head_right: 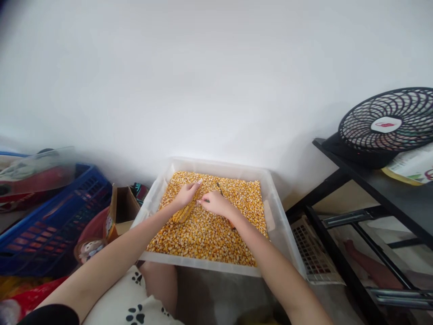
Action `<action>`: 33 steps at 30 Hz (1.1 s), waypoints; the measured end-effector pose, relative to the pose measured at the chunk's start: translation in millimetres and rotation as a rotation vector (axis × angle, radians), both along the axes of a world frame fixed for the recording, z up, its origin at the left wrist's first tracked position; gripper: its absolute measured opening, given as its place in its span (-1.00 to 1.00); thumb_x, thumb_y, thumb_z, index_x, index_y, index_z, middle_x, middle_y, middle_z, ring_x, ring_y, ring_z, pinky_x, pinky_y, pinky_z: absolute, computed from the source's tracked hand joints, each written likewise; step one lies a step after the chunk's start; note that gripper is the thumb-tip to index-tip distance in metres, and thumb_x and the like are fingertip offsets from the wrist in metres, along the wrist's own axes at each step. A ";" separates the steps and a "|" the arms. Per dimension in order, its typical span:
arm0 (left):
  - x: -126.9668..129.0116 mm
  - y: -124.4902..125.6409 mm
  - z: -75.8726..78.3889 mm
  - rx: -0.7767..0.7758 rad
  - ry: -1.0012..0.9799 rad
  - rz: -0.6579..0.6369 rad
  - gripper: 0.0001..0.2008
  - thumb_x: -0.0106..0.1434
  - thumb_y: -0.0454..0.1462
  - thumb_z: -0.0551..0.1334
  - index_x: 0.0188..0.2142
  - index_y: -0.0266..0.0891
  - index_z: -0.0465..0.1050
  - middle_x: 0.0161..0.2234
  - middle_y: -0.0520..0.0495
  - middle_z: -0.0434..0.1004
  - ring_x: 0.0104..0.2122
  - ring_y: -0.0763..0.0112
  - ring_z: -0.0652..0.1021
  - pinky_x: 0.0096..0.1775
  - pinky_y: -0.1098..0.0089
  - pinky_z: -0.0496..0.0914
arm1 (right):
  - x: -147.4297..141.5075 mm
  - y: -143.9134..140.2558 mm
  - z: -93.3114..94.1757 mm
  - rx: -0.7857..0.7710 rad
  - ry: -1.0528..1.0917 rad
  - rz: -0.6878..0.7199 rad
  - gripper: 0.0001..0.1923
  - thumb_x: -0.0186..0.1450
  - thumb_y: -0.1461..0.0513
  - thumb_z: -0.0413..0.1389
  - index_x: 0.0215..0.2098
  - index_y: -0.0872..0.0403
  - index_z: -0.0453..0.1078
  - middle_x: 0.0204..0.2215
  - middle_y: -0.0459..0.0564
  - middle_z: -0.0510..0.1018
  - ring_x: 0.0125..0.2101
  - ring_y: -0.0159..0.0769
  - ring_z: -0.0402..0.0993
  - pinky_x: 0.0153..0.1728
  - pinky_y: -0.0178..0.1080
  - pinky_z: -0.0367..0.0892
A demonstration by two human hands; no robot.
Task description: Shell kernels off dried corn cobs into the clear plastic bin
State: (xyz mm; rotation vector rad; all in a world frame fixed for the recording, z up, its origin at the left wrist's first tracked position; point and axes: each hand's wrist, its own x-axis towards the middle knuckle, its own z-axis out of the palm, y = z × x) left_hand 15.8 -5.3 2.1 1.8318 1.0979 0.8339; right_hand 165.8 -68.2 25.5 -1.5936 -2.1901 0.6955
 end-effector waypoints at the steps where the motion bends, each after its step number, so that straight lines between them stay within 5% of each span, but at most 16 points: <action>1: 0.6 -1.5 0.5 0.015 0.015 -0.003 -0.48 0.20 0.12 -0.05 -0.62 -0.24 0.17 -0.66 0.10 0.07 -0.57 0.49 0.19 -0.47 0.44 0.07 | -0.8 -0.9 0.5 0.000 -0.009 0.003 -0.63 0.24 0.14 0.01 -0.67 0.13 0.26 -0.74 -0.18 0.22 -0.63 -0.47 0.08 -0.55 -0.35 -0.06; 11: 9.6 -11.2 -5.9 0.138 0.177 -0.107 -0.46 0.22 0.09 -0.07 -0.55 -0.27 0.38 -0.61 -0.02 0.37 -0.53 0.38 0.37 -0.43 0.43 0.15 | -0.8 -5.0 14.4 -0.109 -0.142 0.103 -0.71 0.20 0.21 0.06 -0.64 0.15 0.37 -0.76 -0.17 0.25 -0.66 -0.48 0.07 -0.57 -0.35 -0.07; 15: 6.7 -7.1 -4.0 0.090 0.132 -0.092 -0.47 0.21 0.10 -0.05 -0.62 -0.25 0.28 -0.66 0.05 0.24 -0.56 0.43 0.30 -0.44 0.44 0.13 | -1.1 -6.1 13.6 -0.171 -0.192 0.202 -0.70 0.19 0.19 0.09 -0.66 0.15 0.35 -0.78 -0.19 0.20 -0.68 -0.49 0.05 -0.58 -0.35 -0.07; 23: -3.7 11.1 -6.6 -0.092 -0.030 0.072 -0.46 0.14 0.18 -0.04 -0.63 -0.22 0.13 -0.65 0.09 0.08 -0.56 0.47 0.17 -0.46 0.42 0.07 | -5.6 -4.3 9.0 0.016 -0.083 0.037 -0.64 0.26 0.15 0.00 -0.64 0.14 0.33 -0.71 -0.15 0.28 -0.63 -0.47 0.13 -0.55 -0.36 -0.04; 33: 0.5 2.6 -4.6 -0.020 0.007 -0.005 -0.48 0.18 0.13 -0.04 -0.64 -0.22 0.12 -0.67 0.10 0.05 -0.58 0.48 0.16 -0.48 0.43 0.06 | -17.6 -3.7 6.5 0.006 -0.143 0.008 -0.65 0.27 0.18 0.02 -0.62 0.15 0.39 -0.69 -0.09 0.37 -0.61 -0.45 0.15 -0.53 -0.35 -0.01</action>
